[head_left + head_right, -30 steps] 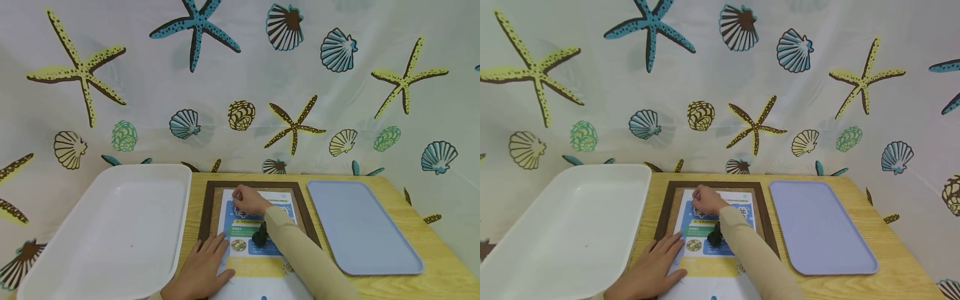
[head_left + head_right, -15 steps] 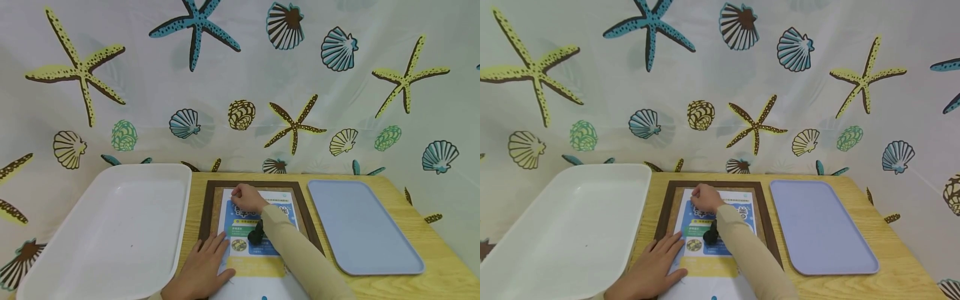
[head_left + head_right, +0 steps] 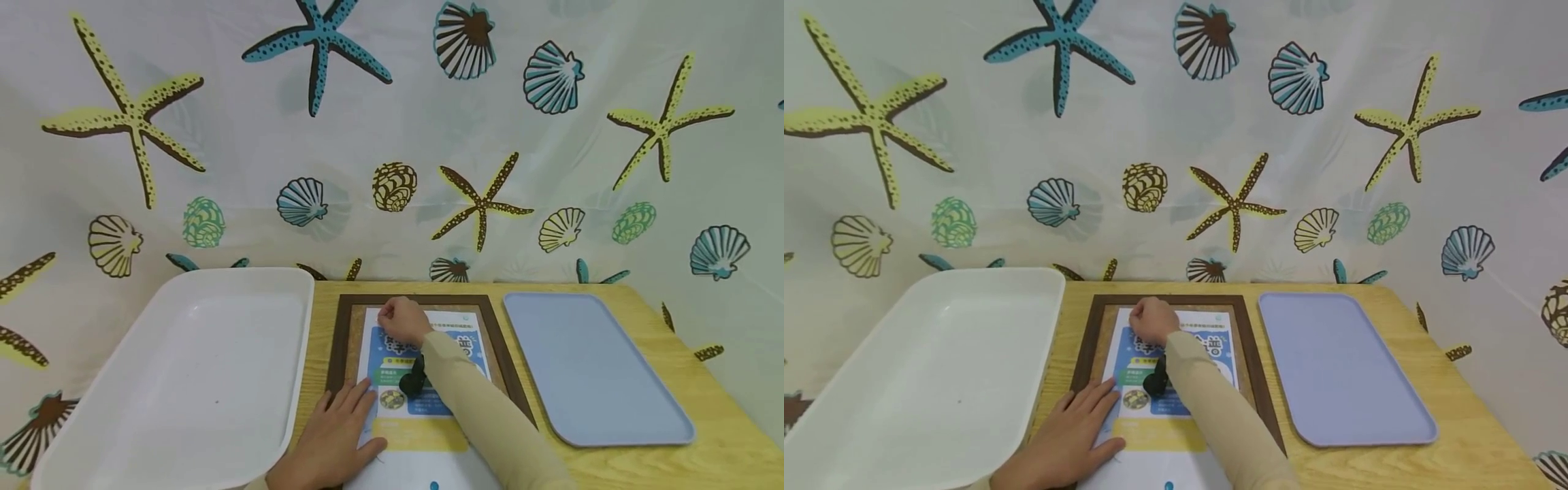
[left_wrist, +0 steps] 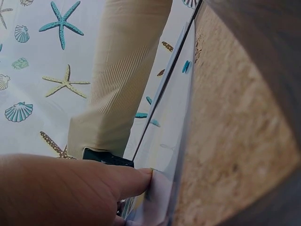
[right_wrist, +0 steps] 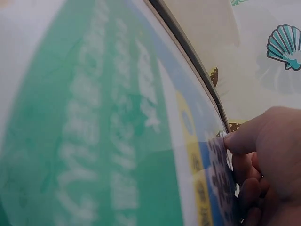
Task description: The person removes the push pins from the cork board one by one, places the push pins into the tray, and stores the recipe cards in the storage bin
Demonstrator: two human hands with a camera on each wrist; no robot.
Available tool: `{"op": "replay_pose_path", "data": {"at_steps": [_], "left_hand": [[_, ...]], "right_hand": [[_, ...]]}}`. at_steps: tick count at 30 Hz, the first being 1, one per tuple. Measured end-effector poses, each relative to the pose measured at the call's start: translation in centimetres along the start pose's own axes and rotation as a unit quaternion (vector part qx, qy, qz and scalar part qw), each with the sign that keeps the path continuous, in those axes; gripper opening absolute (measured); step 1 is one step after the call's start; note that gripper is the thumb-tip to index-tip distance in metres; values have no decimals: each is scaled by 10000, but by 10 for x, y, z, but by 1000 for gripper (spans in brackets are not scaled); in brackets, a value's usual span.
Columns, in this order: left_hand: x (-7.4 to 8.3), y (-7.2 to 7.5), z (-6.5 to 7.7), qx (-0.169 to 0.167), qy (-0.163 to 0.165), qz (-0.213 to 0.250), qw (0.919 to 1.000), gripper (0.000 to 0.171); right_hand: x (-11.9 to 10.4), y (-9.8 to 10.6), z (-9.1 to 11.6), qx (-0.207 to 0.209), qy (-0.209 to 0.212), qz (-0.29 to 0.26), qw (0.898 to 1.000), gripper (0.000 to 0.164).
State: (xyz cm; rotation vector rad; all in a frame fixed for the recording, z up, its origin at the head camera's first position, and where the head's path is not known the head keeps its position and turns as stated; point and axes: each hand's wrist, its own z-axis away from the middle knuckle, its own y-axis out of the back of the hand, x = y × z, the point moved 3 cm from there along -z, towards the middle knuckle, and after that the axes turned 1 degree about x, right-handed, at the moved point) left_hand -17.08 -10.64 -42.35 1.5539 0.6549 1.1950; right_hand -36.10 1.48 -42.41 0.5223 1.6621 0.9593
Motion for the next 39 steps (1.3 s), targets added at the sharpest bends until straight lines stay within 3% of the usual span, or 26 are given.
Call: {"op": "replay_pose_path", "data": {"at_steps": [19,28,39], "left_hand": [[3,0,0,50,-2,51,10000,72],[3,4,-1,81,37,-21,10000,71],[5,1,0,30,82,-3,10000,71]], "right_hand": [[4,3,-7,-64,-307,30,9995,14],[-5,6,-1,77,-10,76,9999,15],[-2,4,3,24,-94,98,9999,16]]}}
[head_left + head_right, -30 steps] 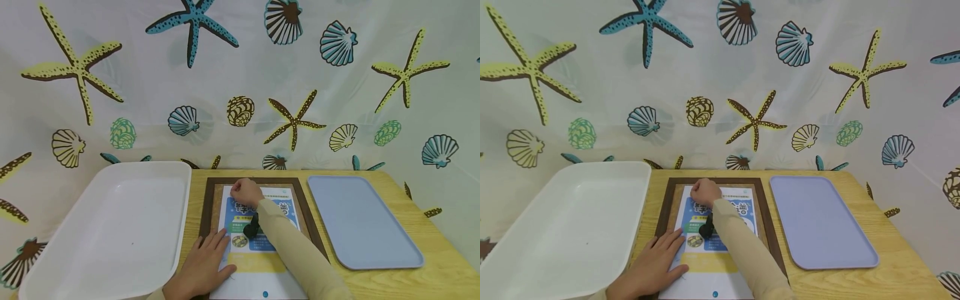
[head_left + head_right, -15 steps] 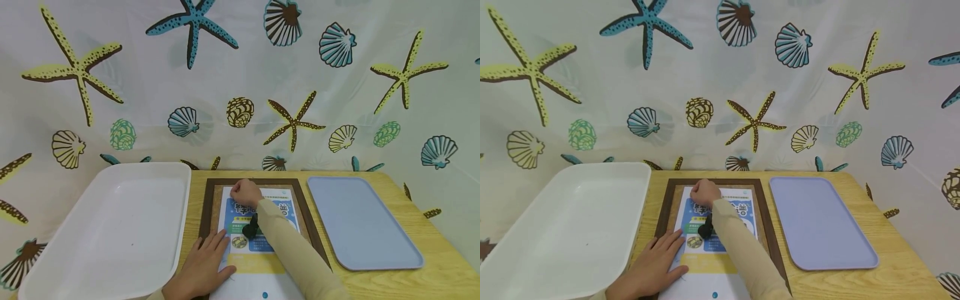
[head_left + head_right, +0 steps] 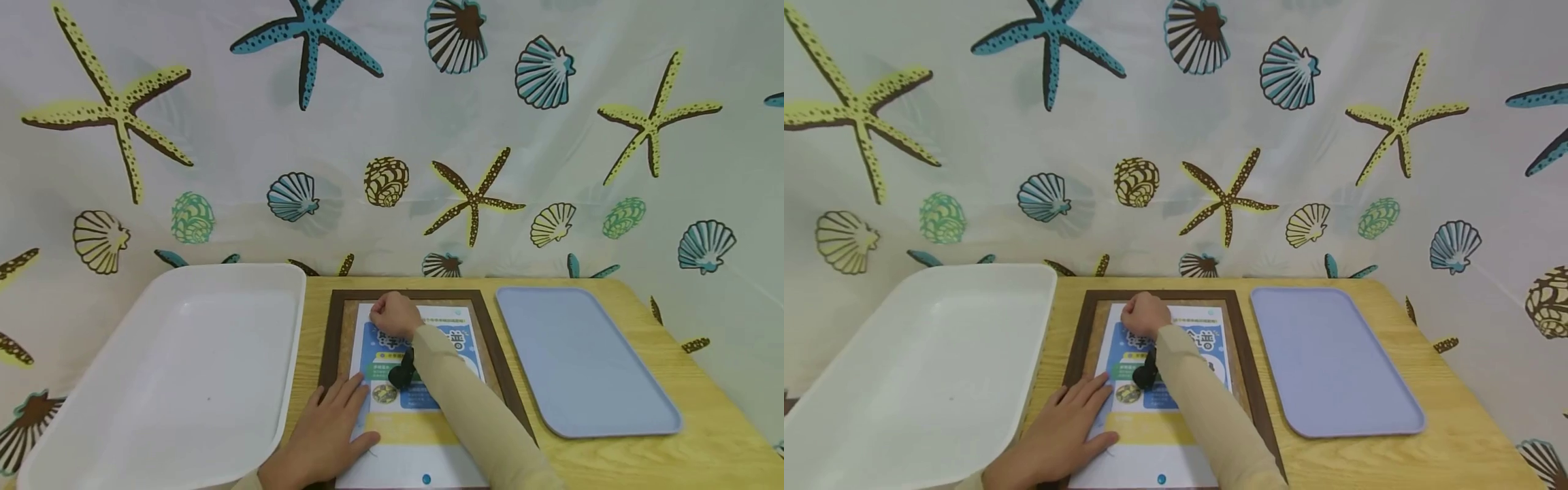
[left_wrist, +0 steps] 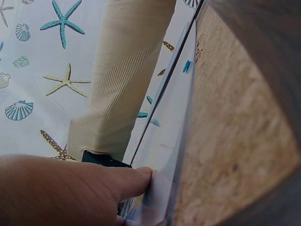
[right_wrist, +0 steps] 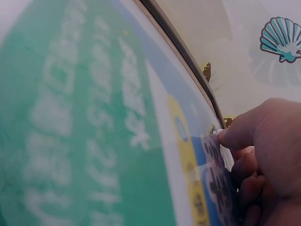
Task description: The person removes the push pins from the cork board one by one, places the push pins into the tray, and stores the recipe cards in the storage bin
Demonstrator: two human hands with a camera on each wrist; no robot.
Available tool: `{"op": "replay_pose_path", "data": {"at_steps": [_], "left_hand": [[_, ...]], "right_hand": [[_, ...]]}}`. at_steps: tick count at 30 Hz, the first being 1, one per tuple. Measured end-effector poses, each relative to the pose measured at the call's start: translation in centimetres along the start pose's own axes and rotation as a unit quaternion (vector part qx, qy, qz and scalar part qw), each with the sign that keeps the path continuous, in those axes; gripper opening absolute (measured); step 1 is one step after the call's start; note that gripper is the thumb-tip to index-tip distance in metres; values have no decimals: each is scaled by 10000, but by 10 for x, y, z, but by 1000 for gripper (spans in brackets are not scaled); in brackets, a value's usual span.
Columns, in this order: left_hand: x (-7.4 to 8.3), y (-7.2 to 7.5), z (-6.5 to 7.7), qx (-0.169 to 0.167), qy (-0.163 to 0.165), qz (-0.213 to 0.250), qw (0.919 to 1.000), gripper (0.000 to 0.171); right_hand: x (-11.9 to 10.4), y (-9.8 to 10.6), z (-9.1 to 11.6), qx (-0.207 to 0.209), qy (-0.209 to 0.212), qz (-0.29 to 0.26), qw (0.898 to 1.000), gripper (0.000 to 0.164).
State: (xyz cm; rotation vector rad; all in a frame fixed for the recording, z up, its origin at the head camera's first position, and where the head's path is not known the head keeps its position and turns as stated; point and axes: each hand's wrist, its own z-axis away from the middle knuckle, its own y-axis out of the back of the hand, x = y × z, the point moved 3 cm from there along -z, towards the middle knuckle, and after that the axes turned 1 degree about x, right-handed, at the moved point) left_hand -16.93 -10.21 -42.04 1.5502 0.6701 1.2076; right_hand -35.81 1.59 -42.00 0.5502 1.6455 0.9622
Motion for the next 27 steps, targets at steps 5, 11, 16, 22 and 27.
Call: {"op": "replay_pose_path", "data": {"at_steps": [5,11,16,22,27], "left_hand": [[-1,-1,-1,60,-20,14,10000,71],[-3,-4,-2,-44,37,-22,10000,72],[-4,-5,-2,-26,-63,-64,10000,71],[-4,-6,-1,-62,-59,-37,10000,71],[-3,-4,-1,-64,33,-51,10000,71]], "right_hand": [[0,0,0,-41,-96,21,9999,16],[5,-5,-3,-66,-23,-3,10000,16],[6,-4,0,30,30,-26,10000,16],[5,-4,2,-34,129,-28,9999,18],[3,-4,2,-148,177,-113,9997,19]]}}
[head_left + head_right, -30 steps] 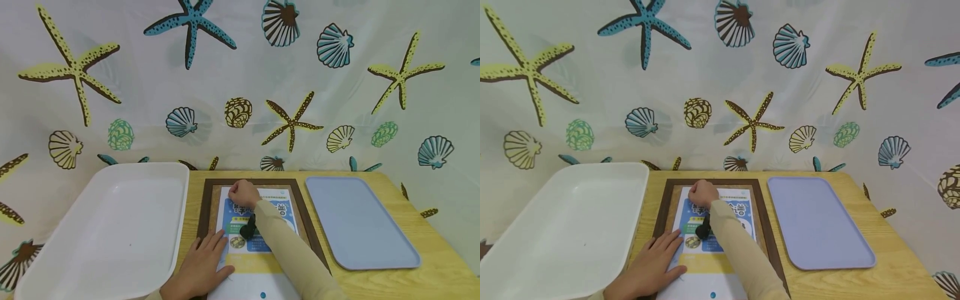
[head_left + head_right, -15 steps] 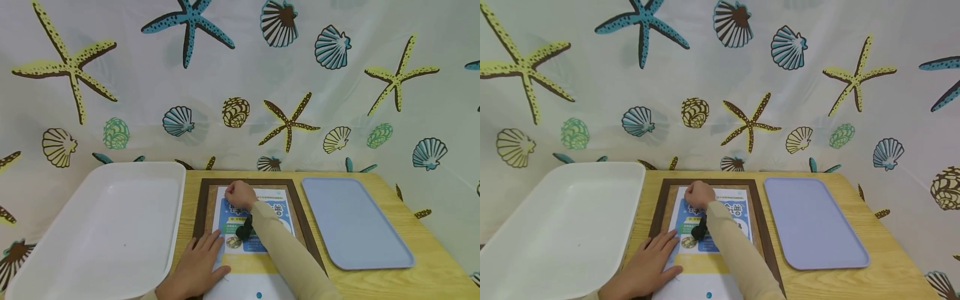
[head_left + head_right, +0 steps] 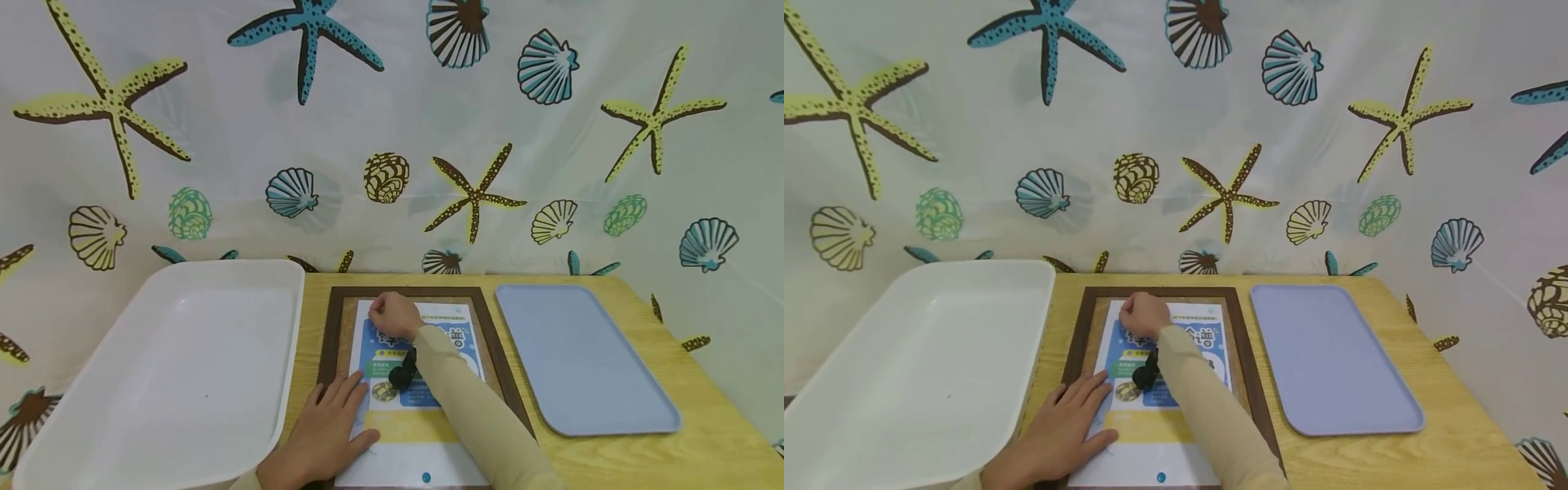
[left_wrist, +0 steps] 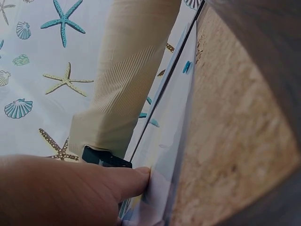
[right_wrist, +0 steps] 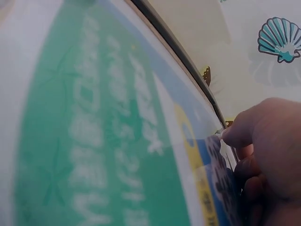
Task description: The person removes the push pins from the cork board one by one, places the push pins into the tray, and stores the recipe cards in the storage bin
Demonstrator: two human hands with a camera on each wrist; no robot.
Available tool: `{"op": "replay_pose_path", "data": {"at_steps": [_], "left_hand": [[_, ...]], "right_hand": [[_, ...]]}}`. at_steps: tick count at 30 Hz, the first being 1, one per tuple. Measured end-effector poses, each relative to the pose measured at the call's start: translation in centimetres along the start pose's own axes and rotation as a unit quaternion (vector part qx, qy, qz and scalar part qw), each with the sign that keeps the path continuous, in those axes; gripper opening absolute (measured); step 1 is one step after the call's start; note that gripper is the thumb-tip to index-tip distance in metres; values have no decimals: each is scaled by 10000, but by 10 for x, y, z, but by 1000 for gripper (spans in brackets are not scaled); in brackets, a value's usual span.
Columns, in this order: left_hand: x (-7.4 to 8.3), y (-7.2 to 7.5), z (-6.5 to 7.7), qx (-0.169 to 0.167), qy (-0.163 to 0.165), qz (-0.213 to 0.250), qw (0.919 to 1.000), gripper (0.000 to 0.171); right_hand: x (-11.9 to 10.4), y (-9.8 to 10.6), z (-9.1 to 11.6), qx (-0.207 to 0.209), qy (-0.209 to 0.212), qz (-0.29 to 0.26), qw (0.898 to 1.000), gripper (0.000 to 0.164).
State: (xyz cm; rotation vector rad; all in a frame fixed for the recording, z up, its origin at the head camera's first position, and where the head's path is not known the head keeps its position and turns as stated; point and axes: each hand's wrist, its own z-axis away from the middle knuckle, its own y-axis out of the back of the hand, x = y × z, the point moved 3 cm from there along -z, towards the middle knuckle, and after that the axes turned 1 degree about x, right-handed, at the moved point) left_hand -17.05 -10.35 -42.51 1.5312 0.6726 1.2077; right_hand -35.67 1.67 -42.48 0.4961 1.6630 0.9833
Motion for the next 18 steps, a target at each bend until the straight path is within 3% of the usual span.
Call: {"op": "replay_pose_path", "data": {"at_steps": [18], "left_hand": [[0,0,0,-18,18,141,9999,71]], "right_hand": [[3,1,-1,-200,-150,-375,9990,18]]}}
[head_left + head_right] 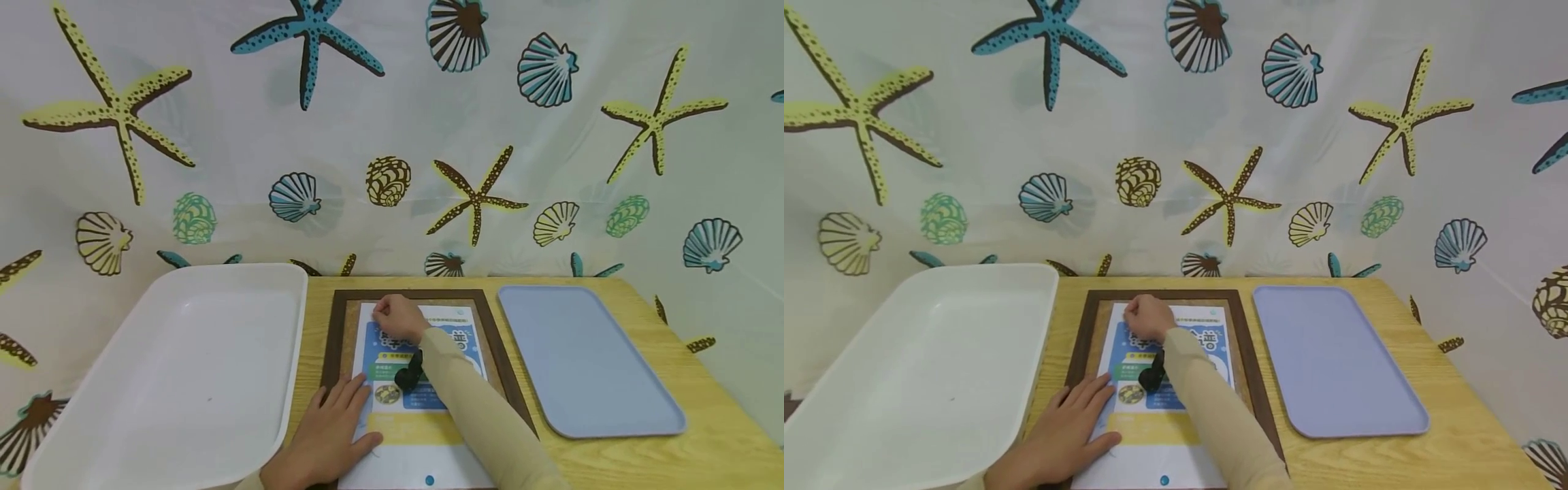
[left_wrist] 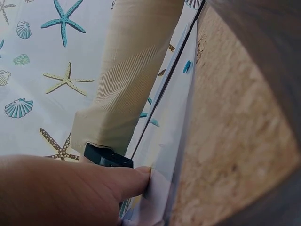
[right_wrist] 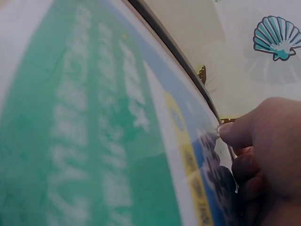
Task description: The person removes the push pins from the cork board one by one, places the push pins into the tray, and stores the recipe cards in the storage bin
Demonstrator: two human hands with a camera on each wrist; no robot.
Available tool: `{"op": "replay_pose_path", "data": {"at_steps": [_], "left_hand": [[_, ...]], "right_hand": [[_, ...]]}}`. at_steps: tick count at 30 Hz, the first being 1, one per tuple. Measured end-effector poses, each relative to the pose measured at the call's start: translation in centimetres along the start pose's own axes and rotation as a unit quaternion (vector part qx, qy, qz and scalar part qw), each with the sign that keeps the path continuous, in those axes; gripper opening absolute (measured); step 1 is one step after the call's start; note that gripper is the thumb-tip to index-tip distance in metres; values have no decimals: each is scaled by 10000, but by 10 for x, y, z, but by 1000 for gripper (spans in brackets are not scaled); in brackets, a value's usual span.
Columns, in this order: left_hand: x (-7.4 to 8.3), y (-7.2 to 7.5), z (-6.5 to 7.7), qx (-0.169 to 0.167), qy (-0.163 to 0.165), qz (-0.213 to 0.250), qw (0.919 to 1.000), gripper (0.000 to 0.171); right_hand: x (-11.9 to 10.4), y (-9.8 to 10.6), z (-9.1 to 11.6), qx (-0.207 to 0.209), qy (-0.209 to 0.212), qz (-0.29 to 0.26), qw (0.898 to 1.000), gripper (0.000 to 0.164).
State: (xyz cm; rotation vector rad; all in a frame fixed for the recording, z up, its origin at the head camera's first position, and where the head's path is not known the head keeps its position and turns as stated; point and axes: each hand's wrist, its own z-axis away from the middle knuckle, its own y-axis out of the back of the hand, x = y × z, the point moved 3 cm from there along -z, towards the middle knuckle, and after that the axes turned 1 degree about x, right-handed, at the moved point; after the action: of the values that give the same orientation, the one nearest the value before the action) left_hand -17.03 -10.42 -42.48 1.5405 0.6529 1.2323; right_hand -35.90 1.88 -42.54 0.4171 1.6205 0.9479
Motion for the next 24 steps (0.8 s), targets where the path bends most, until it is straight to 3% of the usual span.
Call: {"op": "replay_pose_path", "data": {"at_steps": [16,24], "left_hand": [[-1,-1,-1,-134,94,-42,9999,73],[-2,-1,-1,-86,4,-58,9999,72]], "right_hand": [[3,5,-3,-64,-252,-188,9995,16],[4,6,-3,-85,-172,-151,9997,17]]}}
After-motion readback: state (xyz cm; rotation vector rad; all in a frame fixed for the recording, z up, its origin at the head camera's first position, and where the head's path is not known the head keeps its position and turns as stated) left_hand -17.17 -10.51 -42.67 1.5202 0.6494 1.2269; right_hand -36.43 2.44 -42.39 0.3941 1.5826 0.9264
